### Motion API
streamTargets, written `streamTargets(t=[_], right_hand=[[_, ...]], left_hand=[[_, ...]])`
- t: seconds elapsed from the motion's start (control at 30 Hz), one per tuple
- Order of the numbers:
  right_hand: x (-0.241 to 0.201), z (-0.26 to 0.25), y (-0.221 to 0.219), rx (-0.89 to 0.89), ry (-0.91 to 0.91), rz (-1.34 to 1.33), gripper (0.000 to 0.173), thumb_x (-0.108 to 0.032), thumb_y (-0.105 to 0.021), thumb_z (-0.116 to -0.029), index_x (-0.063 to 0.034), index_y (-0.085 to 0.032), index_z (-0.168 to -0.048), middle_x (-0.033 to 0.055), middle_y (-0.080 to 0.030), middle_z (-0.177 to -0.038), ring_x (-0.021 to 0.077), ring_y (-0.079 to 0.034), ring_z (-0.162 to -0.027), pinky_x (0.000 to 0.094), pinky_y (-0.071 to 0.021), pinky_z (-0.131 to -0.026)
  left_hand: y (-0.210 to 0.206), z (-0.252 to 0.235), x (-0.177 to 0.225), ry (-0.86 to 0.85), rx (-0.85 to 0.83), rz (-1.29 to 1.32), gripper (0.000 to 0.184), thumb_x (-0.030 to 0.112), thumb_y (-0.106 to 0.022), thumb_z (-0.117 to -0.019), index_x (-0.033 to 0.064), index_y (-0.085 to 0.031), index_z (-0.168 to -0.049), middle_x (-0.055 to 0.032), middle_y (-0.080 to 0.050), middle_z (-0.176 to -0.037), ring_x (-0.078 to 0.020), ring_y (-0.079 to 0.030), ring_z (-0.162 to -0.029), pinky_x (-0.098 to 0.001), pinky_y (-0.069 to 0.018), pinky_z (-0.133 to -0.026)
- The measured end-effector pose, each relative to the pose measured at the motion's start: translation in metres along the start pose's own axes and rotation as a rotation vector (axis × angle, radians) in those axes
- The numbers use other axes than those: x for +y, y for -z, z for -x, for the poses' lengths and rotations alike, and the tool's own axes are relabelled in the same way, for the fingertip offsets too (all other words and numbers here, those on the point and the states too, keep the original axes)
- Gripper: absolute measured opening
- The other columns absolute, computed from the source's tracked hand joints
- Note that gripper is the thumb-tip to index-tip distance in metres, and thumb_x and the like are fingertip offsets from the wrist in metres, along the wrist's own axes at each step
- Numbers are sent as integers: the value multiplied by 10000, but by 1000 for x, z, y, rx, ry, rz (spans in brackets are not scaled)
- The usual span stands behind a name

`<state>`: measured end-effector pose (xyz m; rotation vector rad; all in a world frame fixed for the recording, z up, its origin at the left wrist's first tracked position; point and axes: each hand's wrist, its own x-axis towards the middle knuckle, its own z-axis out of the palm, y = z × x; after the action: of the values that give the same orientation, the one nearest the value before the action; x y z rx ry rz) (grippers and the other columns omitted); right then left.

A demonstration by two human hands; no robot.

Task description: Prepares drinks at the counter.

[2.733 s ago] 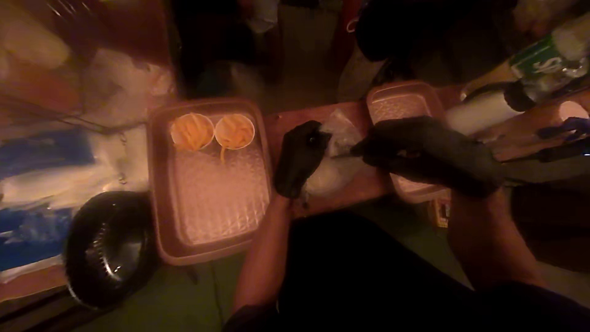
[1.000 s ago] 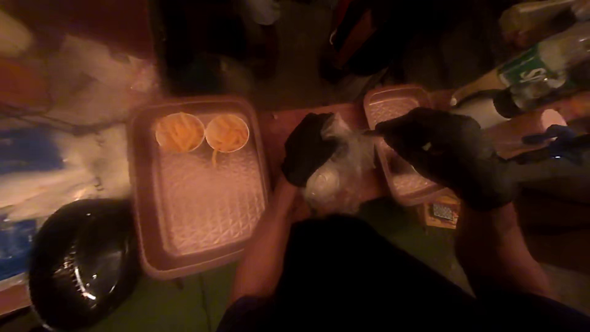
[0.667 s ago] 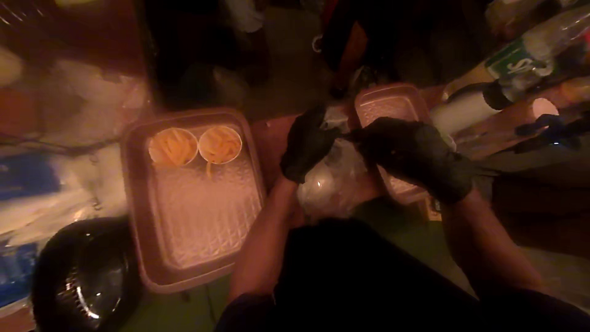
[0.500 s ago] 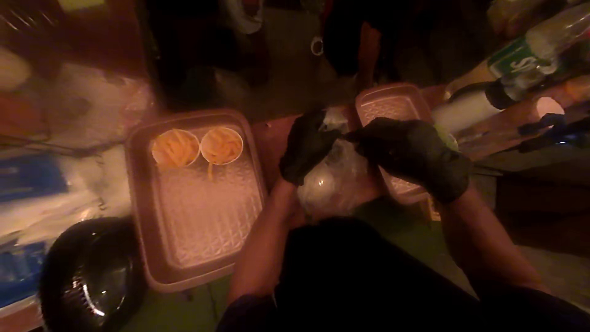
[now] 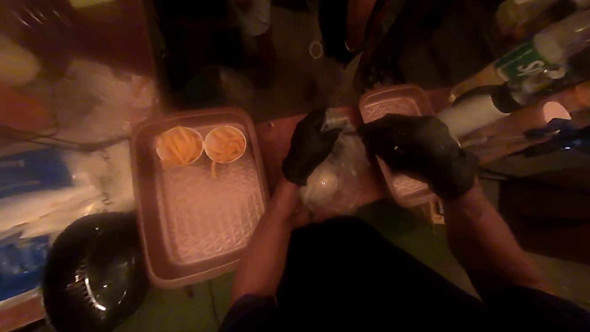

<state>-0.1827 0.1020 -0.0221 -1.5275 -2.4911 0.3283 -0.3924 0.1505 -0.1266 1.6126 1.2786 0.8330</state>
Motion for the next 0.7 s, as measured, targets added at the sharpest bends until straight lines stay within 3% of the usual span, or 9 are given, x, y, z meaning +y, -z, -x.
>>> streamTargets(t=[0.13,0.3,0.37,0.5,0.53,0.6,0.7], right_hand=[[4,0,-1,-19,17,-3,279,-314,-585,-1012,-197,-734,-1217,64,-734,-1074,239,-716,-811,489,-577,-660],[3,3,1,-32,7,-7,269,-313,-590,-1002,-223,-742,-1204,46,-735,-1102,225,-716,-807,495,-571,-646],[0,3,5,-21,-2,-56,269,-313,-590,-1008,-207,-740,-1205,36,-734,-1116,184,-712,-819,447,-583,-674],[-9,8,21,2,60,-258,247,-251,-629,-999,-176,-743,-1205,-43,-721,-1083,13,-671,-855,226,-592,-744],[-8,9,22,-8,74,-321,241,-240,-638,-990,-167,-741,-1196,-52,-721,-1072,-5,-665,-847,202,-591,-738],[-6,10,22,-34,77,-449,221,-202,-661,-976,-150,-740,-1176,-65,-723,-1033,-11,-667,-806,184,-600,-692],[-8,7,20,-43,110,-530,198,-181,-670,-977,-131,-746,-1154,-64,-728,-1004,-8,-668,-788,173,-593,-667]], left_hand=[[0,0,4,-59,0,-26,435,197,-704,-942,17,-628,-1331,-158,-705,-1161,-236,-683,-1063,-438,-536,-971],[1,-1,2,-41,18,35,341,183,-726,-928,30,-686,-1230,-121,-722,-1110,-180,-690,-1017,-393,-550,-943],[4,0,3,-34,-10,30,366,204,-729,-927,33,-676,-1245,-125,-715,-1137,-186,-688,-1028,-395,-552,-944],[34,20,14,60,-188,-281,697,572,-706,-894,114,-582,-1404,-123,-653,-1253,-271,-645,-1127,-533,-532,-959],[43,28,15,90,-234,-363,755,624,-693,-877,134,-555,-1434,-119,-661,-1232,-286,-653,-1102,-559,-540,-925],[56,44,15,149,-311,-441,690,598,-711,-871,156,-578,-1385,-110,-713,-1046,-305,-693,-918,-591,-560,-779],[64,62,7,147,-296,-380,322,356,-671,-964,138,-656,-1199,-81,-689,-862,-265,-675,-760,-545,-553,-667]])
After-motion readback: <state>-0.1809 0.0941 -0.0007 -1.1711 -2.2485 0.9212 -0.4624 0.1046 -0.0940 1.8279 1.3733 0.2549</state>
